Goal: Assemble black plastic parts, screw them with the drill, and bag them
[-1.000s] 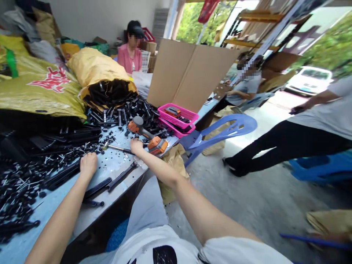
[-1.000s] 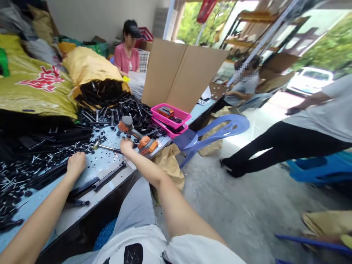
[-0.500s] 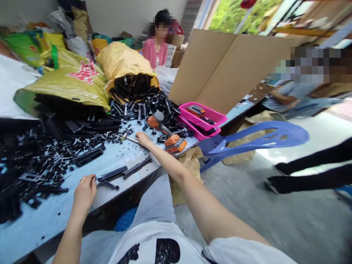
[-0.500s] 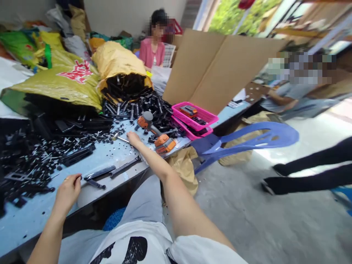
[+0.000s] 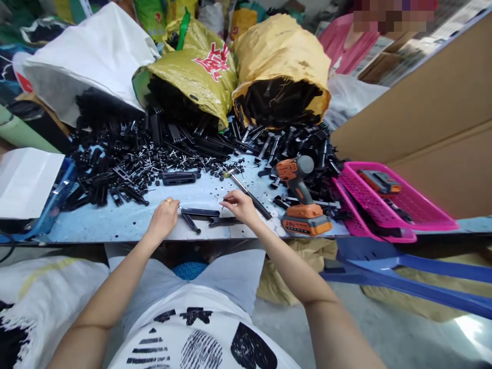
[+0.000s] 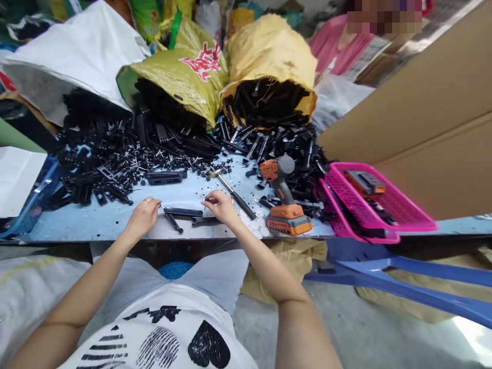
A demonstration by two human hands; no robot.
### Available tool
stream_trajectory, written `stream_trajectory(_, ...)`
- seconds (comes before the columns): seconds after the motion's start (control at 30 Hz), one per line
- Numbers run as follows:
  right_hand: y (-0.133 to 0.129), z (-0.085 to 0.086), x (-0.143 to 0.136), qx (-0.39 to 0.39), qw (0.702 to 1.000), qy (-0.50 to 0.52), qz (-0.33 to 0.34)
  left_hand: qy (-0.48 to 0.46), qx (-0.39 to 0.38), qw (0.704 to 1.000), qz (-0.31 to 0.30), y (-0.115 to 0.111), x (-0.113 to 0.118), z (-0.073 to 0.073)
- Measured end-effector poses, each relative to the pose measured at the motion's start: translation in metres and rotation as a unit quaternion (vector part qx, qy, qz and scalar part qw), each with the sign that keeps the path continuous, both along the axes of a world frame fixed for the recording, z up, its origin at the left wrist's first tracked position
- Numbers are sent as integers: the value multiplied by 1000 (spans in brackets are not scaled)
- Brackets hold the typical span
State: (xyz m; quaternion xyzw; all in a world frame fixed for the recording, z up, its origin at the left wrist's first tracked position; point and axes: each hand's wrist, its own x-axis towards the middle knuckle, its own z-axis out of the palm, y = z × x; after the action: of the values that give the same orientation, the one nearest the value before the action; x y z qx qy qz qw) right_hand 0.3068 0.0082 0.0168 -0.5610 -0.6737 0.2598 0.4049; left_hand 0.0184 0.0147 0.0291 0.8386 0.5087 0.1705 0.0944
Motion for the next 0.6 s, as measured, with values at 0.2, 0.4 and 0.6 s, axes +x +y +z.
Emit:
stream_trajectory(0.2,-17,-3,-15,7,1000,-19,5,33,1,999,-32,0,6,7)
stream_trajectory(0.4,-27,-6,-18,36,997,-63,12,95,-9,993,-67,2,16,11)
stream_trajectory(0.6,-26,-7,-24,45,996,-74,-1,-7,45,997,-55,-2,17,-29)
